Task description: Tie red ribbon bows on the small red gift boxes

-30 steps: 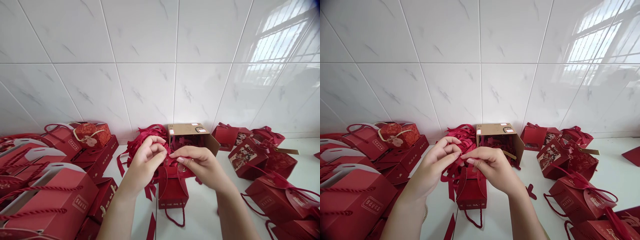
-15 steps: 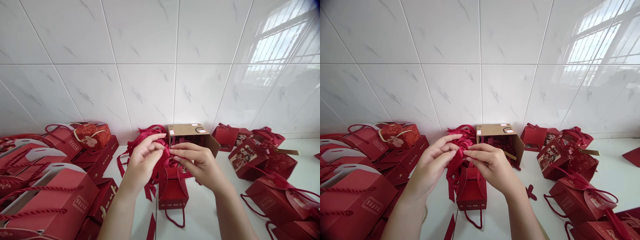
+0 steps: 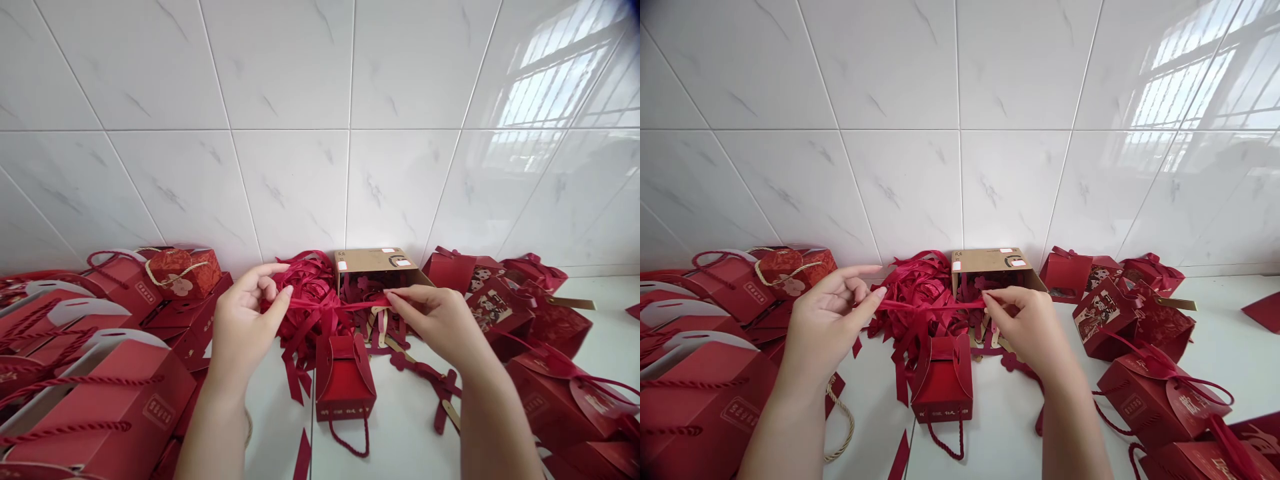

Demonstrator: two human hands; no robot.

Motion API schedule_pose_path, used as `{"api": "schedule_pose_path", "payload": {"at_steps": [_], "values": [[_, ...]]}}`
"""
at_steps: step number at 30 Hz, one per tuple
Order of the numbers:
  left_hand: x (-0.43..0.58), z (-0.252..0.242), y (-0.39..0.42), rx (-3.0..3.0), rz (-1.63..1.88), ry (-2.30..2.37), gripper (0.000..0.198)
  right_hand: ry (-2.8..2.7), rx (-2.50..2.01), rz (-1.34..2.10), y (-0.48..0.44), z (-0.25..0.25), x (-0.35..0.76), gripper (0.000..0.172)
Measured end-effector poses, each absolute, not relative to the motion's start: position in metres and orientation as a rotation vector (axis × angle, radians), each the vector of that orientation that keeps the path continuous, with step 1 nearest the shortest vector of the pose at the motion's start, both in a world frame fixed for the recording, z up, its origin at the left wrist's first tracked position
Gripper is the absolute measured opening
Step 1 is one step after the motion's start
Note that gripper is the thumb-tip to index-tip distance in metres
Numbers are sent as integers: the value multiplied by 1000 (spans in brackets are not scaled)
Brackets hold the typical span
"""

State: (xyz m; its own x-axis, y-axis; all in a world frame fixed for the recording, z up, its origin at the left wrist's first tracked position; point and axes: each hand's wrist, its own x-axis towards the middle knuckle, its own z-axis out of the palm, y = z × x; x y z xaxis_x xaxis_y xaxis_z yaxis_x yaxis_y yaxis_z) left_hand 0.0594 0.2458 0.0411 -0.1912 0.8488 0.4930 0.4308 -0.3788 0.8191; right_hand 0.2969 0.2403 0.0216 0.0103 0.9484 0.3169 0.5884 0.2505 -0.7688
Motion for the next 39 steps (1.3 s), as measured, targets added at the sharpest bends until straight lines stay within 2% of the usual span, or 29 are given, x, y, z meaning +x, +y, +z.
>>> {"api": "schedule_pose_path", "payload": {"at_steps": [5,9,10,12,14,17,19,24,27,32,39], "values": [[23,32,257,1851,1174,1792,37,-1839,-1864,697,250,2,345,30],[-6,23,268,1883,568,2140,20,-1794,-2040,797,257,-12,367,26],[-8,22,269,1886,465,2178,17,-1774,-2048,762,258,-12,365,23],[-6,22,268,1922,353,2199,13,-1761,-1994,658,257,-9,355,28],[3,22,265,2002,318,2080,11,-1818,-1867,643,255,-3,339,33],[20,19,263,2059,238,1681,17,-1972,-1699,843,255,1,313,24],[28,14,265,2054,195,1517,22,-2040,-1672,930,257,-2,301,27],[41,5,271,2110,233,1414,27,-2197,-1637,948,265,-16,291,32],[49,4,273,2156,290,1384,25,-2232,-1602,970,267,-19,289,27],[58,2,273,2178,294,1391,10,-2231,-1637,985,269,-20,287,25],[57,5,270,2213,308,1385,12,-2284,-1544,982,267,-17,288,14]]}}
